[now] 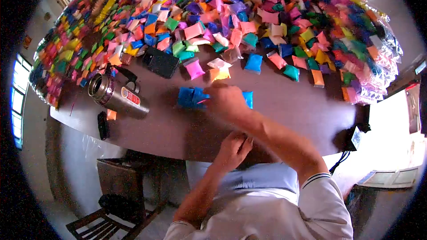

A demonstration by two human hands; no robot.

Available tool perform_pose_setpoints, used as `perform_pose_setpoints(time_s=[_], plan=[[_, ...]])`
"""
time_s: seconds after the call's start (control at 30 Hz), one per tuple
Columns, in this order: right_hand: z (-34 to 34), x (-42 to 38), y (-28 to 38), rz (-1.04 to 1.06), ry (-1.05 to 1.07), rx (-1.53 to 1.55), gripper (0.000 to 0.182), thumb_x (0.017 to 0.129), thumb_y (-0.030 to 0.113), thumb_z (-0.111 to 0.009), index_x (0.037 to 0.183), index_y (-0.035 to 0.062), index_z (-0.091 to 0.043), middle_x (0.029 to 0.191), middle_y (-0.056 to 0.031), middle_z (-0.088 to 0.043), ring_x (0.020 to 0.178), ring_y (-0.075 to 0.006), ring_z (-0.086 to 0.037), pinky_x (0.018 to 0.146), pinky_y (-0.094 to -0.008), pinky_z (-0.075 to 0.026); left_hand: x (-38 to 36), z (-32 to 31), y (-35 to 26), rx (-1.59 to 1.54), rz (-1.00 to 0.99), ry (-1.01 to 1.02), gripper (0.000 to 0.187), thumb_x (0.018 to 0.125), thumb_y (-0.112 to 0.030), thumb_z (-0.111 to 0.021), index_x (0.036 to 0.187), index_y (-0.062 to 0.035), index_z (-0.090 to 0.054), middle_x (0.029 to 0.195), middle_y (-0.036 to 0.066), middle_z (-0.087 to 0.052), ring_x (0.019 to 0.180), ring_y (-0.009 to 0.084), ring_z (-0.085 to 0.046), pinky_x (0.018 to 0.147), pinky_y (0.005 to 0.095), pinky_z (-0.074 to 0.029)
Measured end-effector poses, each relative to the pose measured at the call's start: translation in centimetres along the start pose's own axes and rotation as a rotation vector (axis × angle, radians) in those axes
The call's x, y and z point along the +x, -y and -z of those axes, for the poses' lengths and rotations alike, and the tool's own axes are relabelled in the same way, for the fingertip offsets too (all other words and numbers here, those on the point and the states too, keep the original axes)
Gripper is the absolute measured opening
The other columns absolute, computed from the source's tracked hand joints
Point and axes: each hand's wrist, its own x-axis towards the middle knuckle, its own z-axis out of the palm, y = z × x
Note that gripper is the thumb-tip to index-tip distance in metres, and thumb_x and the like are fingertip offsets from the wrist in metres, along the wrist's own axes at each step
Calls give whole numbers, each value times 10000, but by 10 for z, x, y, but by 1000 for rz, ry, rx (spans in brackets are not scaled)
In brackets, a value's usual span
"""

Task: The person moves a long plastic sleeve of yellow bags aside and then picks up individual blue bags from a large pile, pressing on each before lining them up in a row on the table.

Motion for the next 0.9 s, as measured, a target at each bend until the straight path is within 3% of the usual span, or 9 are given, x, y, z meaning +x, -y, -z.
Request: perform_pose_setpoints(time_s=[0.2, 0.4, 0.5, 0.6, 0.73, 0.8, 0.83, 0.9], plan=[[72, -52, -42, -217, 0, 12, 273, 721, 140, -746, 972, 64, -667, 825, -127, -611, 713, -311, -614, 621, -408, -498, 3, 5, -10, 67, 38, 19, 149, 869, -107, -557, 764, -3, -572, 784, 165, -591, 741, 363, -554, 685, 429, -448], [48, -76, -53, -92, -48, 41, 351, 714, 158, -751, 1036, 69, -641, 786, -133, -581, 701, -329, -581, 626, -419, -484, 7, 0, -7, 202, -57, 82, 167, 886, -111, -542, 757, -12, -582, 734, 130, -599, 695, 318, -585, 639, 400, -462], [25, -66, -54, -57, -40, -7, 375, 735, 221, -728, 1076, 103, -629, 832, -152, -592, 809, -359, -588, 683, -441, -496, 5, 0, -10, 194, 4, 67, 185, 889, -139, -535, 766, -9, -580, 737, 126, -600, 710, 298, -591, 664, 386, -466], [10, -59, -51, -106, -31, -1, 415, 729, 249, -724, 1102, 114, -604, 926, -168, -616, 785, -375, -620, 664, -452, -514, 5, 0, -12, 183, 37, 83, 221, 906, -166, -507, 767, -11, -579, 741, 122, -605, 717, 283, -593, 676, 382, -463], [29, -59, -35, -112, -87, 136, 381, 752, 214, -706, 1088, 79, -589, 917, -165, -619, 802, -375, -618, 686, -439, -510, 6, 2, -12, 142, 85, 140, 208, 881, -142, -508, 711, -39, -567, 736, 122, -593, 726, 332, -554, 681, 428, -429], [26, -60, -46, -174, -118, 267, 357, 767, 178, -689, 1089, 69, -583, 916, -174, -623, 813, -380, -617, 695, -438, -507, 7, 3, -8, 181, 52, 177, 271, 930, -185, -465, 750, -8, -564, 726, 112, -587, 693, 270, -574, 669, 372, -455], [23, -61, -50, -230, -138, 409, 334, 781, 142, -672, 1090, 59, -578, 915, -183, -626, 824, -385, -616, 704, -436, -503, 8, 3, -10, 176, 49, 191, 290, 938, -192, -457, 741, -1, -553, 731, 112, -577, 689, 266, -564, 666, 365, -451], [15, -60, -54, -229, -180, 397, 298, 785, 104, -653, 1068, 48, -579, 913, -193, -627, 837, -390, -616, 708, -434, -498, 8, 2, -9, 192, 59, 194, 300, 944, -195, -454, 737, 0, -549, 737, 115, -576, 689, 265, -564, 666, 361, -451]])
